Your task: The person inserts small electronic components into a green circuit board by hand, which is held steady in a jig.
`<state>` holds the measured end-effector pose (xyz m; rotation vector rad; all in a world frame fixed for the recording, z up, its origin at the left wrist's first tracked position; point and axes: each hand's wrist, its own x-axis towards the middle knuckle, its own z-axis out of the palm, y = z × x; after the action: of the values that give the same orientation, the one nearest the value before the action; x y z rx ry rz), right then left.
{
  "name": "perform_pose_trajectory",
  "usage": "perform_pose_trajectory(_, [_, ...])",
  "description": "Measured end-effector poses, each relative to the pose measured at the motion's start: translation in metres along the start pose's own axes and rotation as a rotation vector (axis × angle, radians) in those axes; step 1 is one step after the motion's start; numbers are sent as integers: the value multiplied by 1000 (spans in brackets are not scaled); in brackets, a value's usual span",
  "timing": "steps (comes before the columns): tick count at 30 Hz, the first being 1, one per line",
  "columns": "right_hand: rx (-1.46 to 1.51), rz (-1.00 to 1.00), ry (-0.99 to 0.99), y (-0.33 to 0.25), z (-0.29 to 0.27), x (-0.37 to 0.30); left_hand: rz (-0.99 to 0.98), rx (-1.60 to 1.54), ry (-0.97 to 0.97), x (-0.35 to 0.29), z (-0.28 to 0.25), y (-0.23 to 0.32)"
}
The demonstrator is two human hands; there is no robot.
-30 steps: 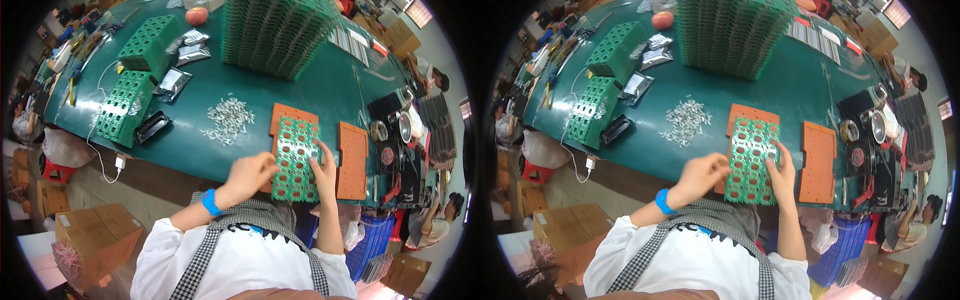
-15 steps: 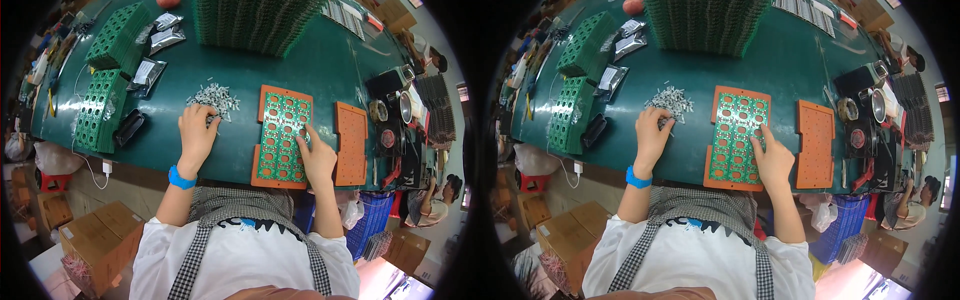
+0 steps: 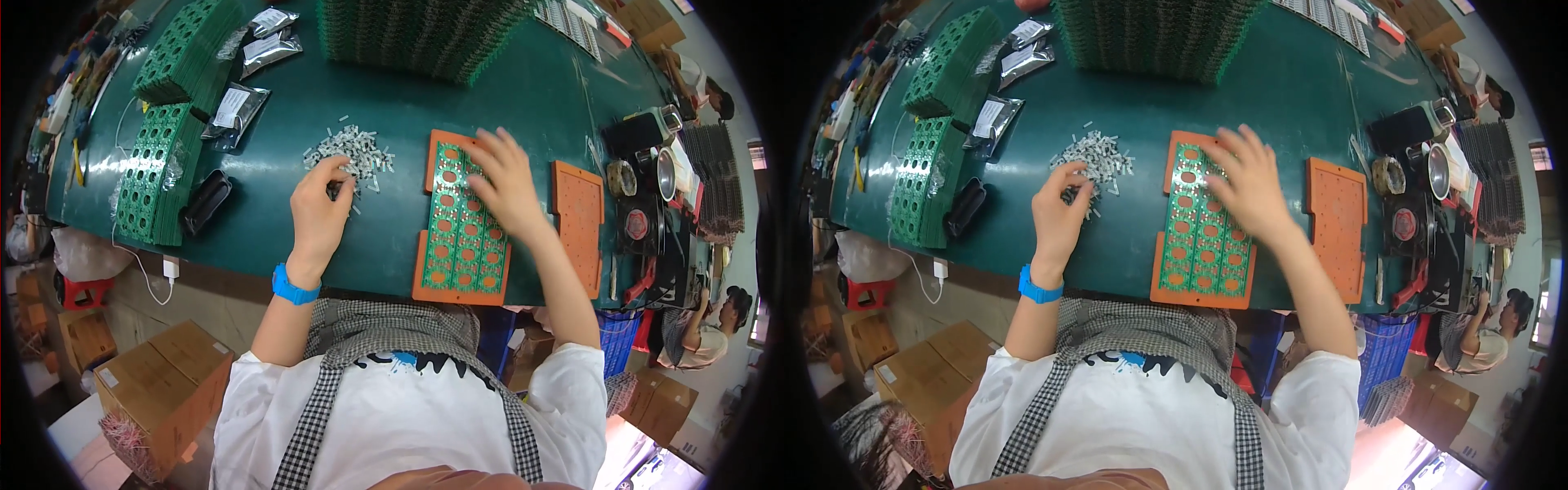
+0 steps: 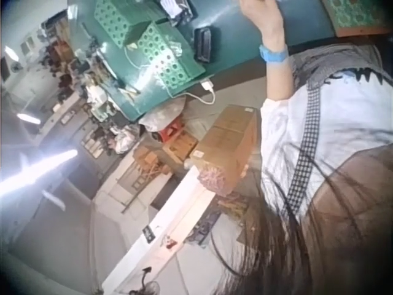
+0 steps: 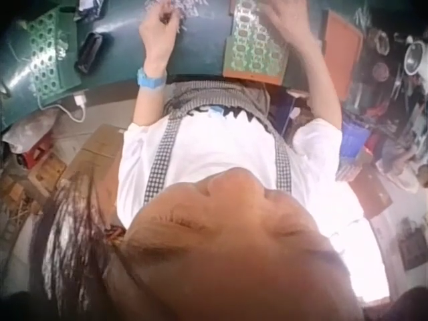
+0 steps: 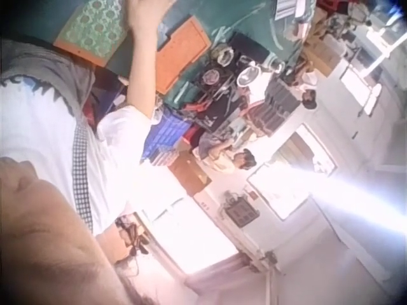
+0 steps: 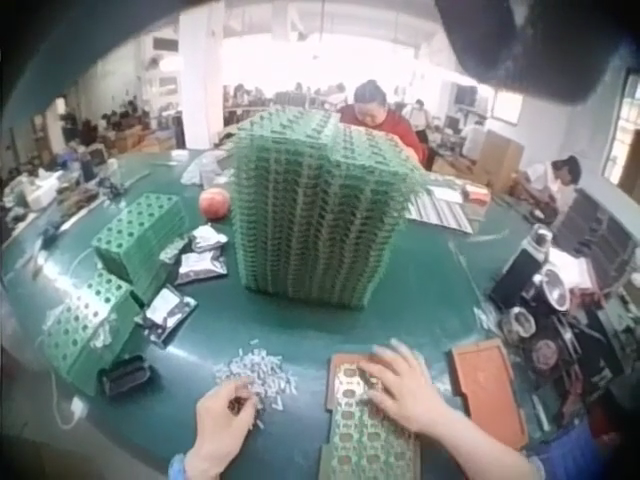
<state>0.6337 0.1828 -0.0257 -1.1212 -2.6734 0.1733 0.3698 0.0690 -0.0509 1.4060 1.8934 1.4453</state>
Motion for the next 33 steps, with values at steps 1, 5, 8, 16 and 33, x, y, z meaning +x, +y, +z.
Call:
perform_pose_trajectory(1, [0,6,0,10,3,1,70,62,-5,1,0,-1])
perform_pose_trajectory(5, [265,66,76,13,19,-6,3,34,-77,-4,4,1])
perform_pose_trajectory(8, [187,116,33,-2,20,-15,-229,-388,-203,-11,11,4])
perform_pose_trajectory(16, [-324,207,-39,-47,11,-10,-451,-781,-401,-14,28,8])
perform_pose_trajectory(33, [1034,455,118,-62,5,19,-424,-697,-390,-23,27,20])
